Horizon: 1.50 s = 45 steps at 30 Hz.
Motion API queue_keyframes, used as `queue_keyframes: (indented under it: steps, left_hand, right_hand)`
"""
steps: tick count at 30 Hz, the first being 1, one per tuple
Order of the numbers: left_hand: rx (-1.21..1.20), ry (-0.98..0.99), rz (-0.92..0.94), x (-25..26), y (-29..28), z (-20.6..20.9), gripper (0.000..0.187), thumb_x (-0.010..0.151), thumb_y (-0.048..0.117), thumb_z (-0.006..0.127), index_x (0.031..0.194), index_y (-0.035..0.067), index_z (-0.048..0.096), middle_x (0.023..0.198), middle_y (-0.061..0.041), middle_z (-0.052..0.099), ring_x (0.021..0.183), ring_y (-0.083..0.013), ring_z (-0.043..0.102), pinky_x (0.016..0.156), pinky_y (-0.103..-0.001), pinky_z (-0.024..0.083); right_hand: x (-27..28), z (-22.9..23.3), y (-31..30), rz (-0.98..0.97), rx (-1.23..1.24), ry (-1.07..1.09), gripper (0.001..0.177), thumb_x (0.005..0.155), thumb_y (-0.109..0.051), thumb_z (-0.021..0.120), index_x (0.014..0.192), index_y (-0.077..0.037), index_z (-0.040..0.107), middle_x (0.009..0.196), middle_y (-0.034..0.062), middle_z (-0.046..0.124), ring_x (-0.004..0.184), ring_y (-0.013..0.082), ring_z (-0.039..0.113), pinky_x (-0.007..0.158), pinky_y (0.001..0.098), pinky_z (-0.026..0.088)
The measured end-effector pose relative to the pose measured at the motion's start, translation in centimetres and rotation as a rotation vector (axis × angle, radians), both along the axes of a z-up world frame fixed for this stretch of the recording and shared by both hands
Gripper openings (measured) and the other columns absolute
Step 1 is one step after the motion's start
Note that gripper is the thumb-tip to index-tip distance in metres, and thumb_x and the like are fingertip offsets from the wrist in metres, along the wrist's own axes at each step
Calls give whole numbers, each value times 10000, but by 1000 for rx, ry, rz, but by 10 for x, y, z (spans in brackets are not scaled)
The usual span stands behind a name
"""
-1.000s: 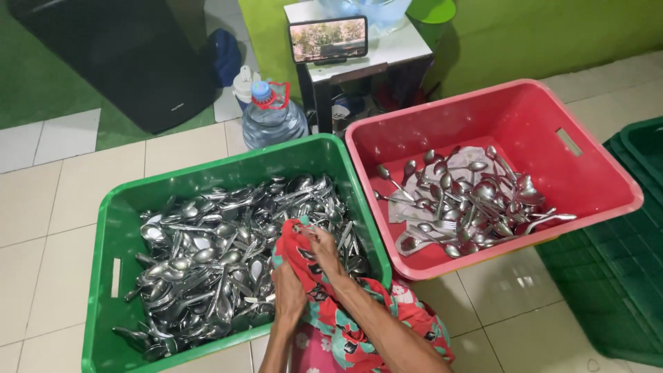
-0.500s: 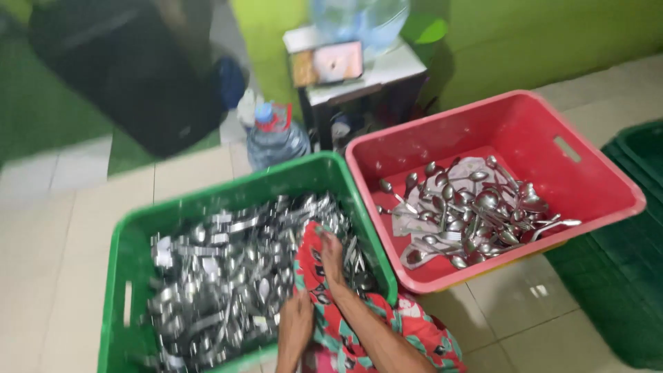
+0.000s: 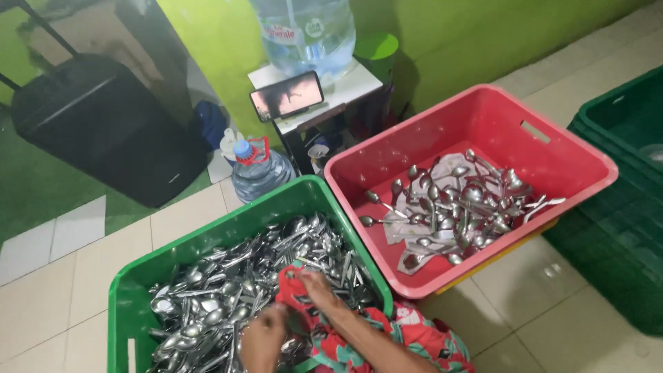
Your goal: Wipe spoons with a cloth and move them from a green sorting bin to a red bin.
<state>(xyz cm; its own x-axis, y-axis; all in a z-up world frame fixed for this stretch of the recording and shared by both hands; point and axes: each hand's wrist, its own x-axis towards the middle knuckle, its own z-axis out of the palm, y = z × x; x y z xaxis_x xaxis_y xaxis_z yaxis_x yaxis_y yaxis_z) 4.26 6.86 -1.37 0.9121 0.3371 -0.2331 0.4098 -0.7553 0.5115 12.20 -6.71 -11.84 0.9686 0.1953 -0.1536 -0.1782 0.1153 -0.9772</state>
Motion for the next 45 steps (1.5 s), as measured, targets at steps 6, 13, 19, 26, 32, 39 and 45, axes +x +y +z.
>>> queue_keyframes:
  steps: [6,13,19,26,32,39,45]
  left_hand:
    - [-412,-219,87,25,17,48,426,933,346,592,1229,71,728,1231,-116,747,1087,-236,716,911,-333,559]
    - [-411,-337,309,44,12,70,368,1047,256,460,939,137,791,947,-75,747,551,-128,374,466,-279,308]
    - [-196,-814,475,77,122,28,278,995,85,498,866,91,744,733,-38,691,621,-150,611,610,-292,509]
    - [-533,-611,819,53,114,53,197,894,-31,737,781,120,680,928,6,775,819,-41,827,697,-47,723]
    - [-1369,-493,78,56,-46,139,469,959,39,594,1407,-44,484,1369,-239,582,1271,-361,598,1049,-544,539]
    - [-470,-221,-146,60,-28,75,353,1023,230,599,1321,43,632,1186,-222,704,1134,-397,666,1003,-529,498]
    - [212,-71,-531,150,-17,-91,353,802,279,774,1148,320,714,1020,34,724,1012,-222,716,884,-436,576]
  right_hand:
    - [-33,50,6,226,-101,-58,344,997,-404,614,801,-122,627,635,-39,420,536,101,400,526,286,358]
    - [-46,60,6,455,-28,-28,316,1036,-297,587,761,-141,593,575,-80,368,461,73,327,424,264,277]
    - [-65,82,-15,600,-177,-199,286,961,-308,643,934,-33,719,717,40,632,585,147,519,545,312,458]
    - [-66,80,-7,567,-548,-130,385,1014,-347,533,788,-36,513,625,41,518,466,199,509,475,369,512]
    - [-63,109,-15,447,-430,-153,348,876,-303,633,610,-80,605,571,112,585,632,365,641,606,455,485]
    - [-69,101,-13,458,-479,-131,306,853,-258,556,657,-23,568,605,219,592,647,429,639,592,529,482]
    - [-70,92,-14,507,-536,-132,314,788,-244,572,619,20,565,600,273,562,681,494,646,595,582,469]
